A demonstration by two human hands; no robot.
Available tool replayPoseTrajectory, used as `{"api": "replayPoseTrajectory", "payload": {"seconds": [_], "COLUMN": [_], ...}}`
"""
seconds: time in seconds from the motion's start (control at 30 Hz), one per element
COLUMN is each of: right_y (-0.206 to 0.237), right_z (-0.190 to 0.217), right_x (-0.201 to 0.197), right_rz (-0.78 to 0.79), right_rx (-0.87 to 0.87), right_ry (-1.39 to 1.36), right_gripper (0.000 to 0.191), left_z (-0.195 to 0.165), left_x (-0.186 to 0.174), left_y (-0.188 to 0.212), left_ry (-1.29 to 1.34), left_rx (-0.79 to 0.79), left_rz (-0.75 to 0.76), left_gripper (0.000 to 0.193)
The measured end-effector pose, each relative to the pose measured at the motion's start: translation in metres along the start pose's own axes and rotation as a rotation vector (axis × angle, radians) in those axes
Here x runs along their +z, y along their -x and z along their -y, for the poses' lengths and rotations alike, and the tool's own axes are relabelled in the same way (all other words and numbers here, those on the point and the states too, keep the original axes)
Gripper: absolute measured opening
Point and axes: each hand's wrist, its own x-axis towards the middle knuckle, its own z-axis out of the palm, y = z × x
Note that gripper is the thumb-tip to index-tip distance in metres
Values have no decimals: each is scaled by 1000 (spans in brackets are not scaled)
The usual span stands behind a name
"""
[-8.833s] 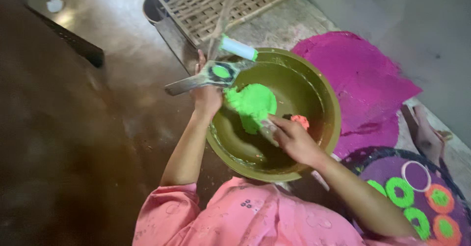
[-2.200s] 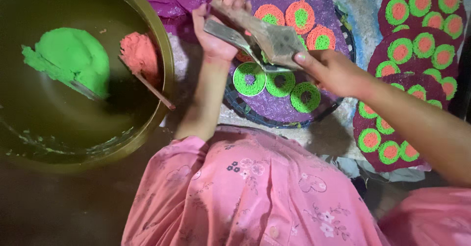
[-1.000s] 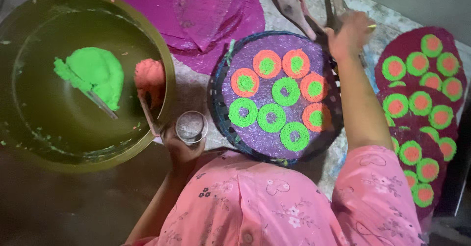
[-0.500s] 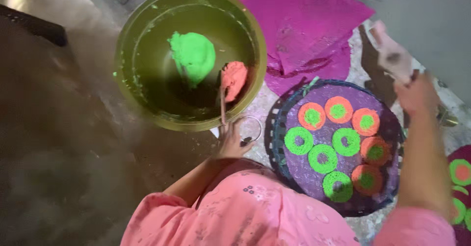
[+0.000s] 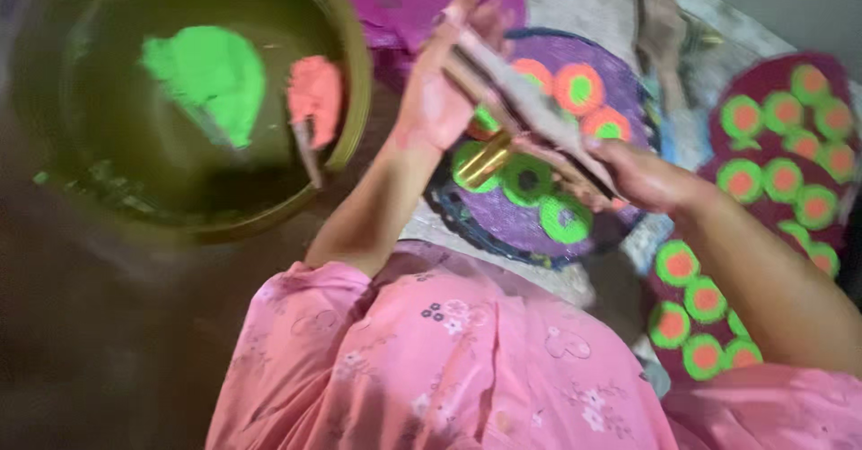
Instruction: The person presses green and orange dough-like material into a wooden hand mold, trims excess material by hand, and ejects formed ring shapes onto purple boards arranged on the worktable. They repeat the molding cycle, filling boards with green and orange decorative rings.
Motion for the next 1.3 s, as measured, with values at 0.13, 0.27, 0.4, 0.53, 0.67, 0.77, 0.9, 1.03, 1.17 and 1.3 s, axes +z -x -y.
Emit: {"api": "replayPoseTrajectory", "payload": {"seconds": [0.13,0.27,0.4,0.53,0.67,0.77,0.9,1.03,1.17,1.3], "right_y": [14,11,-5,-9,-7,-15,-16,29,66,55], "right_z": [6,10,8,5,2,0,12,50,102,160], "right_x": [25,52,74,78,66,65,80,95,128,173], "right_rz": [-152,-433,-592,-595,-588,-650,-529,-302,-212,-53], "right_rx": [21,-136,-430,-367,-222,-347,-420,-636,-921,-1222], "right_ry": [321,690,845,861,902,932,700,567,951,1406], "right_gripper": [62,65,55,53,51,49,53,60,61,64], "left_z": [19,26,17,14,22,21,-4,-54,-108,-162], "left_x": [-2,-4,-5,-5,-6,-2,16,58,100,131], "left_y": [-2,-5,-7,-3,-6,-12,3,62,117,162], "left_ry": [263,345,307,256,322,280,157,-50,-491,-867], "left_rx": [32,16,54,71,73,120,163,-120,-485,-593], "left_rz": [-4,-164,-106,-121,-185,-168,-87,-152,95,215], "left_gripper": [33,37,35,35,35,35,31,28,25,23]}}
